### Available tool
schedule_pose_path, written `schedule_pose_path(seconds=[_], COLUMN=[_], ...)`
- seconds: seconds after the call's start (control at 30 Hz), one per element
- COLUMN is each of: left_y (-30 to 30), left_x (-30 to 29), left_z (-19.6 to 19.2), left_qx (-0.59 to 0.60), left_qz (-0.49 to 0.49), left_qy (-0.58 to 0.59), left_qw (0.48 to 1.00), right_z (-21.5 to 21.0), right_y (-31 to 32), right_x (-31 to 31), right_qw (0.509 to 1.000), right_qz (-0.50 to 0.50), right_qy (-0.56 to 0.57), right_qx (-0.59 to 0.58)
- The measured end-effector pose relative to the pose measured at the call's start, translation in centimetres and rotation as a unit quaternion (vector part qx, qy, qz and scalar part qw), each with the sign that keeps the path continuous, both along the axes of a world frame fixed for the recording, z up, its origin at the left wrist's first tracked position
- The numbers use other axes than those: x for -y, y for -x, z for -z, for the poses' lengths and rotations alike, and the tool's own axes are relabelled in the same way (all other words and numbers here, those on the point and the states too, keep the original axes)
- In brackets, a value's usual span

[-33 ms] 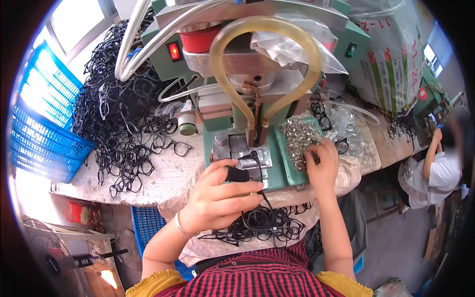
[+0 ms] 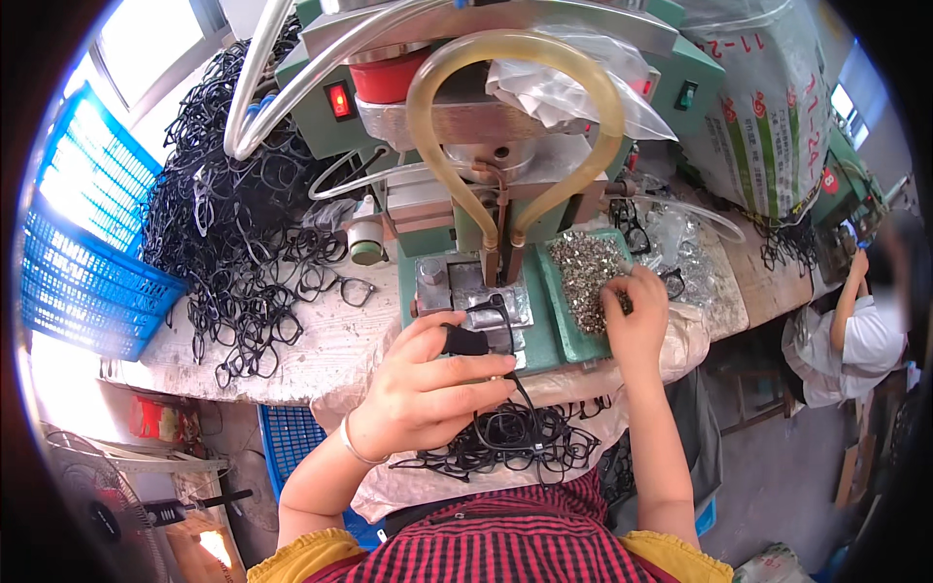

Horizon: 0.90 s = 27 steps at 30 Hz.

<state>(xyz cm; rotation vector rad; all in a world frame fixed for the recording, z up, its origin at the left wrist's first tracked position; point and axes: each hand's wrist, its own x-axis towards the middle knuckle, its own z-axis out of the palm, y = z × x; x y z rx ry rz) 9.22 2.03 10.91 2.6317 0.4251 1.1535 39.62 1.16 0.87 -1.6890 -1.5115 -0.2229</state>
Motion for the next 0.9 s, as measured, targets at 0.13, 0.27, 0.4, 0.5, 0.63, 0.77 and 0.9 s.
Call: schedule_pose_path(seconds=[0.13,0.27,0.4,0.5,0.63,0.77,0.9], left_y=[0.1,0.0,-0.1,-0.7,3.5,8.8,13.4], left_x=[-0.1,-0.1,0.3,1.6,3.5,-0.4,-8.3], left_z=[-0.6,-0.4,0.1,2.5,4.4,2.8,3.7], left_qx=[-0.018,-0.014,0.004,0.057,0.083,0.372,0.13], left_qz=[0.006,-0.002,-0.018,-0.061,-0.222,-0.341,-0.411], left_qy=[0.016,0.024,-0.009,-0.025,-0.077,-0.011,0.047], left_qw=[1.0,1.0,1.0,0.996,0.969,0.863,0.901], right_z=[-0.6,-0.7,-1.4,-0.3,0.6,3.0,1.7], right_y=[-0.2,-0.4,-1.6,-0.6,1.4,0.2,2.6], right_x=[-1.1,-1.1,-2.0,-1.4,-0.2,0.7,-1.7], right_qw=[0.995,0.987,0.995,0.999,0.992,0.814,0.846], right_qz=[0.029,-0.008,0.042,0.001,-0.035,-0.004,-0.044], right_qy=[0.033,-0.037,0.036,0.037,-0.103,-0.14,-0.09], right_qx=[-0.094,-0.155,-0.081,0.038,-0.067,-0.564,-0.523])
